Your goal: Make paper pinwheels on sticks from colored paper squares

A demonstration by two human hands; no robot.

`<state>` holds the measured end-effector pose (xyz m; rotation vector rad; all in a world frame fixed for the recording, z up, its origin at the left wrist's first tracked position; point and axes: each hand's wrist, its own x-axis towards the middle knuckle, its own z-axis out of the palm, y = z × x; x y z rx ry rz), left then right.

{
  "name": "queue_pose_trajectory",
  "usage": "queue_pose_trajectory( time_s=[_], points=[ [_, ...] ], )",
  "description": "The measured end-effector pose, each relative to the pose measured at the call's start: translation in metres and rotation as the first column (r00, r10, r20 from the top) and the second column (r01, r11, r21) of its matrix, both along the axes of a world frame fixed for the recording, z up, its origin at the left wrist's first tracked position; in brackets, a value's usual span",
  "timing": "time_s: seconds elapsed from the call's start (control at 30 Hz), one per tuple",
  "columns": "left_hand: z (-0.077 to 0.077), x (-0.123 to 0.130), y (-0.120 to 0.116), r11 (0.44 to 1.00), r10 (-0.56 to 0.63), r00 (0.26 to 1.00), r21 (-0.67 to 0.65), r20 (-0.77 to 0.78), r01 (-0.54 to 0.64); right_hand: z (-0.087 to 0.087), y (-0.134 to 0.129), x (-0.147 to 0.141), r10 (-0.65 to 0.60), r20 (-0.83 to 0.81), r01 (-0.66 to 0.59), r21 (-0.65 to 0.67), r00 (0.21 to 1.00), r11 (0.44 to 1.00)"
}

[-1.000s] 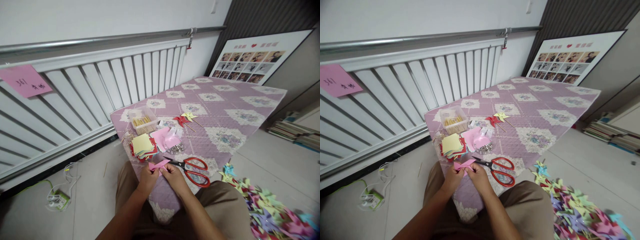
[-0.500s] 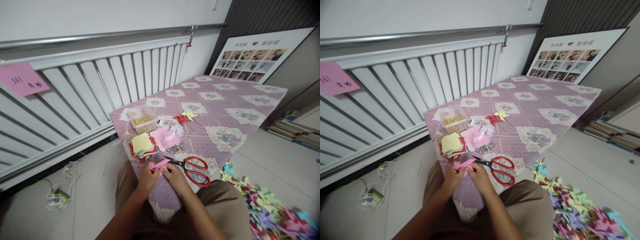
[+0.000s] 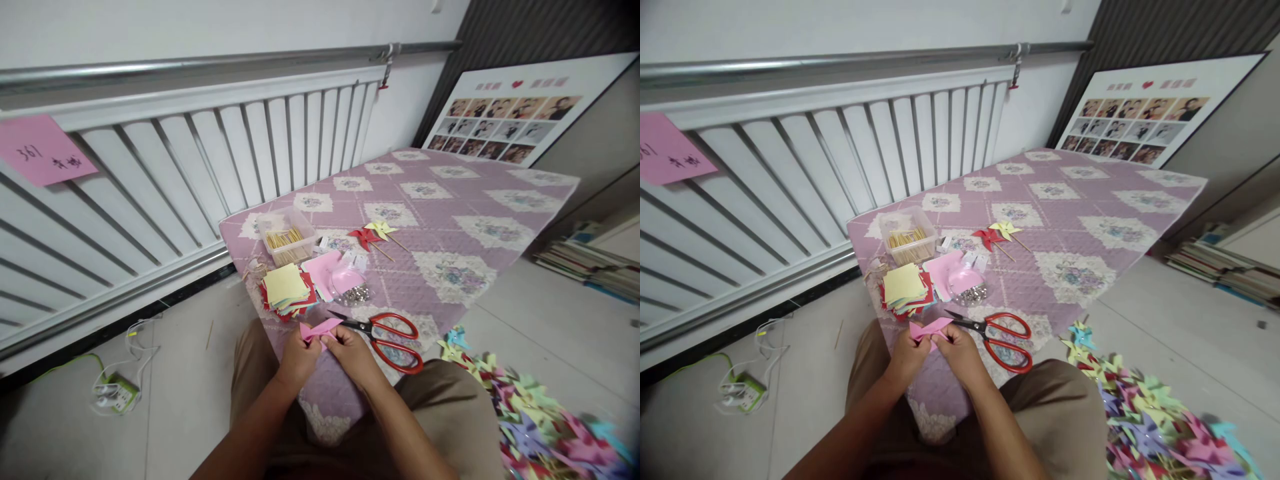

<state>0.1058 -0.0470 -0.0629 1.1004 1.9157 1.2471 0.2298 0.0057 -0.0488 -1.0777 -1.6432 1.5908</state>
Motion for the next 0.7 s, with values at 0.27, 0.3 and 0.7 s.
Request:
queue_pose_trajectory(
  time_s=[0.27,0.3,0.7],
  points=[
    [-0.0021,-0.0003,0.0012,1.000,0.000,1.000,0.004,0.002,0.000,-0.0007,0.0000,-0.0007,-0.007,0.003,0.007,-0.001,1.000,1.000],
    [-0.0021,-0.0002,0.0014,1.000,-0.001,1.000,0.002,0.001,0.001,-0.0007,0.0000,-0.0006,-0.008,0.004,0.008,-0.002,1.000,1.000],
    [0.0030,0.0013,0.0015,1.000,0.001,1.000,-0.012,-0.022,-0.002,-0.0052,0.0018,0.0014,-0.006,-0.008,0.005,-0.027,1.000,1.000]
  ],
)
